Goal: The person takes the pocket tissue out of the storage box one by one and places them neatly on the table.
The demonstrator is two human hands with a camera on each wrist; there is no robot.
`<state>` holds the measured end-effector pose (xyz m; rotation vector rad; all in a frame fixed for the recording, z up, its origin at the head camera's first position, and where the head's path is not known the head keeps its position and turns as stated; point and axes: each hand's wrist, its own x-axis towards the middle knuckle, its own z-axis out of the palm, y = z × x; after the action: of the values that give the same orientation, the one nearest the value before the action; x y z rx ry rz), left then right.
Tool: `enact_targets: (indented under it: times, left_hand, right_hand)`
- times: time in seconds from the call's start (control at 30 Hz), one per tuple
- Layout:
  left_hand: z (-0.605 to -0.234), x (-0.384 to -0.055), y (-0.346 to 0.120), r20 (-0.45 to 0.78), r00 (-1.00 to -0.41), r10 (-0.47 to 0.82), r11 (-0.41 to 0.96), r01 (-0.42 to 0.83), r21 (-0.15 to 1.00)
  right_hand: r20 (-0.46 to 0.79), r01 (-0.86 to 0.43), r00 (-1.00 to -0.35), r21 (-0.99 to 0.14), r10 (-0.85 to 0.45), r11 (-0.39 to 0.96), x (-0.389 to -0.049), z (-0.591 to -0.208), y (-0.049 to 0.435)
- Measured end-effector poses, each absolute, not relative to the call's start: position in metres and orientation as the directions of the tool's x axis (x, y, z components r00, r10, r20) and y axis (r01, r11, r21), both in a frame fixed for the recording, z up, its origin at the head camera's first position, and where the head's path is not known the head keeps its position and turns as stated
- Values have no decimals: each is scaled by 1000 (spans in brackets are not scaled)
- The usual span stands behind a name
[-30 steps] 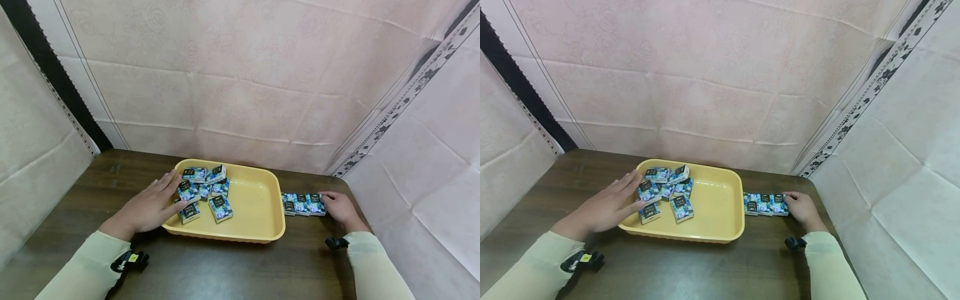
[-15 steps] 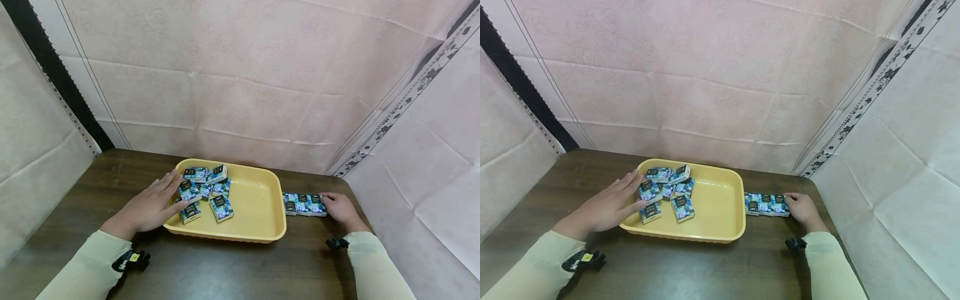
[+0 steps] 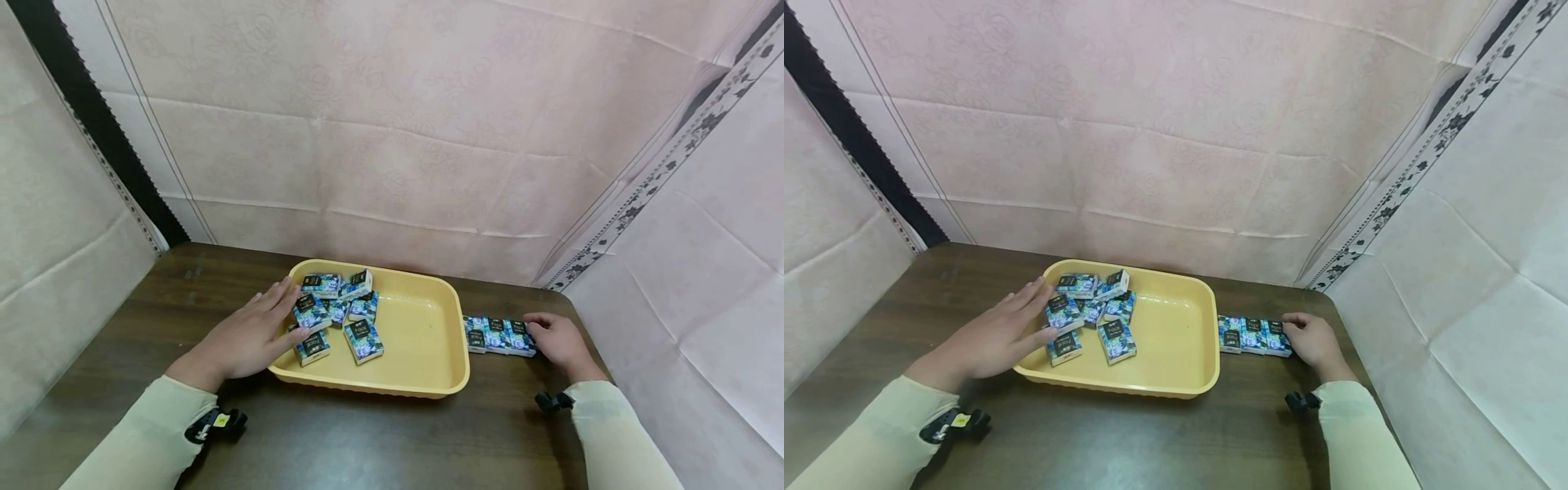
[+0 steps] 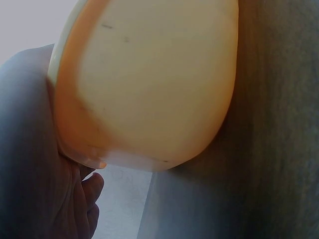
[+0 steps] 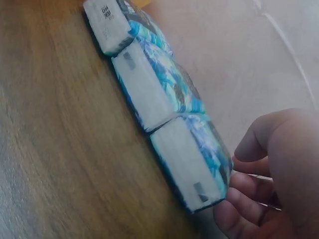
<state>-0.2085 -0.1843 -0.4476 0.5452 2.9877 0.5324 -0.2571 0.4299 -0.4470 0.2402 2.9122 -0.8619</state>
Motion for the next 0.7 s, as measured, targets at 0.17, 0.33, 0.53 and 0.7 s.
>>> enact_targets:
  times: [0.17, 0.33, 0.53, 0.7]
  left_hand:
    - [-448, -209, -184, 0, -936, 352, 878, 330, 348]
    - [-448, -209, -185, -3, -936, 352, 878, 328, 348]
    - [-449, -209, -185, -4, -937, 349, 879, 326, 349]
    - [-450, -210, -185, -2, -937, 349, 881, 327, 342]
  right_hand:
    - [-38, 127, -991, -525, 126, 842, -258, -441, 426]
    - [28, 56, -996, -527, 83, 848, -259, -426, 410]
    - [76, -45, -997, -515, -7, 856, -254, -404, 378]
    - [88, -120, -992, -524, -86, 843, -249, -390, 350]
